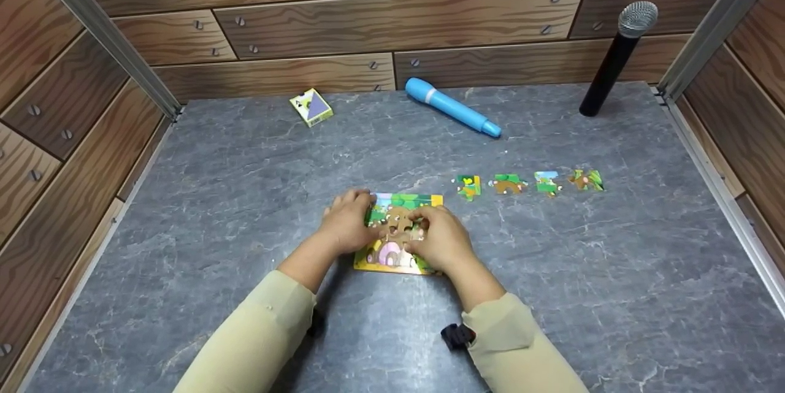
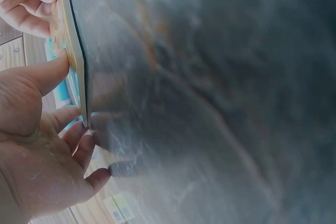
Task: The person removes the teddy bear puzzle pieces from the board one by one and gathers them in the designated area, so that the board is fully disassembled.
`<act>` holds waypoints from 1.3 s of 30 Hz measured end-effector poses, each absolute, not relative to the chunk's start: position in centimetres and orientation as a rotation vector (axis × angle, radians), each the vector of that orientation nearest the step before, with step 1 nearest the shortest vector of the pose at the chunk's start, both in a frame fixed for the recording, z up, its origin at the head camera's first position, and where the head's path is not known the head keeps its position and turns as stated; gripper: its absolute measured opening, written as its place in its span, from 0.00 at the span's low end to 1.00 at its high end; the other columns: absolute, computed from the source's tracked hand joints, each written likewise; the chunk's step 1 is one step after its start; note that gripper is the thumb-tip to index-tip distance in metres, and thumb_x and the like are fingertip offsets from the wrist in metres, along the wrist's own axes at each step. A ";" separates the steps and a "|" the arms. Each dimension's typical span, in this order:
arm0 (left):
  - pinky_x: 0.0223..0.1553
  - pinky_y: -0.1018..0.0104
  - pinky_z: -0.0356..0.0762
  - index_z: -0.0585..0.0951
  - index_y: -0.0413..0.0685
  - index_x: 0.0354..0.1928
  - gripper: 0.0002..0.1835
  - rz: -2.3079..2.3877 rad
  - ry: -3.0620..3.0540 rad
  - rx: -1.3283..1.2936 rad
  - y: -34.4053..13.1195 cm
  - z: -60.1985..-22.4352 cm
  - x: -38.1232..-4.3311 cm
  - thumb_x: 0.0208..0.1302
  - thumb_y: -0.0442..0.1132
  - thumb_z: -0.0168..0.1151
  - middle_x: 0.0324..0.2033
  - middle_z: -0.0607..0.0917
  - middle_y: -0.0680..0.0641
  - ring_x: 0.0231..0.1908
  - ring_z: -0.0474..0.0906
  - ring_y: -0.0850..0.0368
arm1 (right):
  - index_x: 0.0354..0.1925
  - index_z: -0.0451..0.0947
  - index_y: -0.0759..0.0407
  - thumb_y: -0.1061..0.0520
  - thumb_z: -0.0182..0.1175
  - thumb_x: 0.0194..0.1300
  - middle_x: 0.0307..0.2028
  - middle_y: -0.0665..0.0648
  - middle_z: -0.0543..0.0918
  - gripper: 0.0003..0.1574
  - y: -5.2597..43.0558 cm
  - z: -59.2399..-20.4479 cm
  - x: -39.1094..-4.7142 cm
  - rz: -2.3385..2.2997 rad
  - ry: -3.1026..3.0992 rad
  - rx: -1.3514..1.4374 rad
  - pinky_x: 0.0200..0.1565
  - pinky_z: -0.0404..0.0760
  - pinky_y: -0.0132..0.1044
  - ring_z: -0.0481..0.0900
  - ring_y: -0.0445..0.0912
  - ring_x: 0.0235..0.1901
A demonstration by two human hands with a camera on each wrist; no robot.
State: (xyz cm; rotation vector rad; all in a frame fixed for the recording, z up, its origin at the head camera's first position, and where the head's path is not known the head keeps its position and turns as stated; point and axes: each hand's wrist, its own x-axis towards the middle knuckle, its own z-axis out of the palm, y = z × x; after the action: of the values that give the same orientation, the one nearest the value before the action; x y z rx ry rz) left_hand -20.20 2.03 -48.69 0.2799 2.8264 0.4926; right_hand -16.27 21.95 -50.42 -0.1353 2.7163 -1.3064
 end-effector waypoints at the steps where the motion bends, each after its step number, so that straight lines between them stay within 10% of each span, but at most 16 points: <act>1: 0.69 0.49 0.63 0.73 0.53 0.77 0.39 0.494 2.826 0.282 2.0 -48.7 -20.2 0.68 0.58 0.72 0.75 0.69 0.48 0.72 0.64 0.47 | 0.57 0.83 0.65 0.62 0.80 0.56 0.44 0.62 0.83 0.31 21.9 -50.4 -16.2 -1.316 2.717 -0.133 0.52 0.77 0.53 0.80 0.56 0.47; 39: 0.71 0.47 0.60 0.71 0.53 0.78 0.41 0.519 2.808 0.277 1.9 -48.7 -20.4 0.67 0.58 0.72 0.78 0.66 0.49 0.76 0.60 0.47 | 0.63 0.82 0.67 0.70 0.71 0.63 0.35 0.58 0.79 0.29 22.4 -49.8 -15.6 -1.491 2.702 -0.193 0.32 0.72 0.33 0.72 0.46 0.31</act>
State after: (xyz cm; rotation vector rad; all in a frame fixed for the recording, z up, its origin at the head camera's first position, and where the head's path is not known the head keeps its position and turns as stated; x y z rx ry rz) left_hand -20.35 1.87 -48.75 0.2772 2.8084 0.5188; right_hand -15.61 22.37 -49.81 -0.1934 2.7019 -1.4910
